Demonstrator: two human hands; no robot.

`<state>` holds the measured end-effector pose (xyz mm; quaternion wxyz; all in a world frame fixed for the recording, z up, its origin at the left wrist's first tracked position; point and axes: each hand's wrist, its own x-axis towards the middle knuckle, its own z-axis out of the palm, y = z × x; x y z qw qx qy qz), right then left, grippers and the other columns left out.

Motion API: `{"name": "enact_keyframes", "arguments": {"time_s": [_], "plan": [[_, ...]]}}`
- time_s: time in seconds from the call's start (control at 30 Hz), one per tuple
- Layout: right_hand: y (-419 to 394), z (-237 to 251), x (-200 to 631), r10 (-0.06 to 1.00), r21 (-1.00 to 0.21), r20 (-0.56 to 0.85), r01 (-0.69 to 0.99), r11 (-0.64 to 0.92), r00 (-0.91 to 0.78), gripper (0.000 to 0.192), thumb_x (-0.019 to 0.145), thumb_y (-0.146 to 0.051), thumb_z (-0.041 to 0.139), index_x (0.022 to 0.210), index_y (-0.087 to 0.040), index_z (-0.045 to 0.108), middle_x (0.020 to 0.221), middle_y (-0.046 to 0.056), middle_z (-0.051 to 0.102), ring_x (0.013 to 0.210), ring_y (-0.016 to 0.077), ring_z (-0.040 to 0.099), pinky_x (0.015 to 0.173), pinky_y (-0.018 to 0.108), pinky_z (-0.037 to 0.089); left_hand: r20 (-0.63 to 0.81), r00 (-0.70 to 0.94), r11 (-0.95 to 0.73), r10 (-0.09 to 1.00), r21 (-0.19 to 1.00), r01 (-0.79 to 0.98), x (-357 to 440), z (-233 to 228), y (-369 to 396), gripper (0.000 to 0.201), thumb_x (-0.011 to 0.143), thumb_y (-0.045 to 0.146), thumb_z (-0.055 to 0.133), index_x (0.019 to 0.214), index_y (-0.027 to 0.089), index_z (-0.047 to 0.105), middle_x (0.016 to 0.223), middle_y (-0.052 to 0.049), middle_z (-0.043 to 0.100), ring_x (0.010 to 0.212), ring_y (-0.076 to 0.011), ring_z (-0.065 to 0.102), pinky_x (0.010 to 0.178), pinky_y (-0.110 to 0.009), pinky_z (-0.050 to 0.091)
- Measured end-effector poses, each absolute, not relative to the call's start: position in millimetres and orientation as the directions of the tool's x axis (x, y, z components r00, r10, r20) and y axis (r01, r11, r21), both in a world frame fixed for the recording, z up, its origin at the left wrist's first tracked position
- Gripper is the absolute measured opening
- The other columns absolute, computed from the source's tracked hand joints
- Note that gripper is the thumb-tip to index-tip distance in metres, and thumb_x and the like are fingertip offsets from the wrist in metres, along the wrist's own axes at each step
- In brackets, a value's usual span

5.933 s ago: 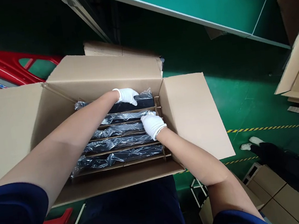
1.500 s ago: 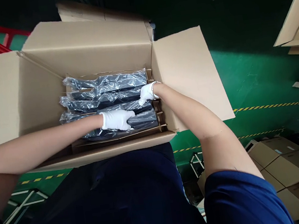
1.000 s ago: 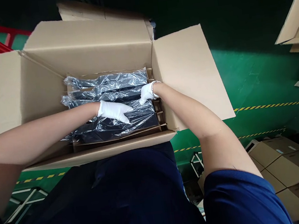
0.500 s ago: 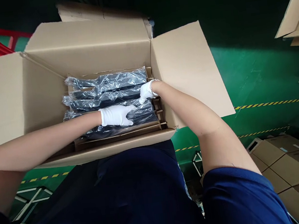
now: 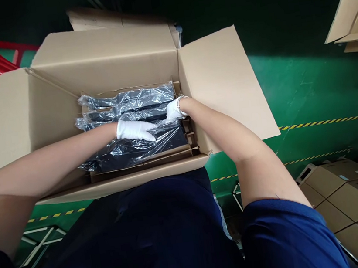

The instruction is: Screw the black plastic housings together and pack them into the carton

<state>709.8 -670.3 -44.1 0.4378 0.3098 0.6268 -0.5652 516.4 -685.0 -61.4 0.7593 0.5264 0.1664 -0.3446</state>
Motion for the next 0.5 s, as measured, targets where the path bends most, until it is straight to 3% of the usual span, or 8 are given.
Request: {"name": "enact_keyframes", "arguments": {"time_s": [0.27,0.5], "plan": [[-672.2,-49.4,712.4,-0.116,-0.465,-0.885,0.87,0.167,-0.451,0.046,0.091,-0.039,0.047,0.112,-0.003,0.068,0.081,0.008,0.064,0.064,0.0117,0.051,0.064,0.025,0.038,-0.645,0.684,0.252,-0.34,0.639,0.727,518.8,-58.7,-684.9,0.05,0.068,0.05,0.061,0.104,0.014,0.061,0.101,-0.003,0.069,0.095,-0.0212,0.058,0.087,-0.028,0.045],[-670.7,-44.6,712.7,-0.099,-0.448,-0.894,0.884,0.133,-0.438,0.047,0.088,-0.039,0.053,0.115,-0.003,0.067,0.091,0.01,0.066,0.074,0.0137,0.054,0.066,0.025,0.039,-0.649,0.688,0.168,-0.324,0.676,0.717,519.5,-55.1,-686.1,0.052,0.071,0.051,0.059,0.109,0.014,0.06,0.107,-0.004,0.068,0.098,-0.0211,0.059,0.085,-0.026,0.045]]}}
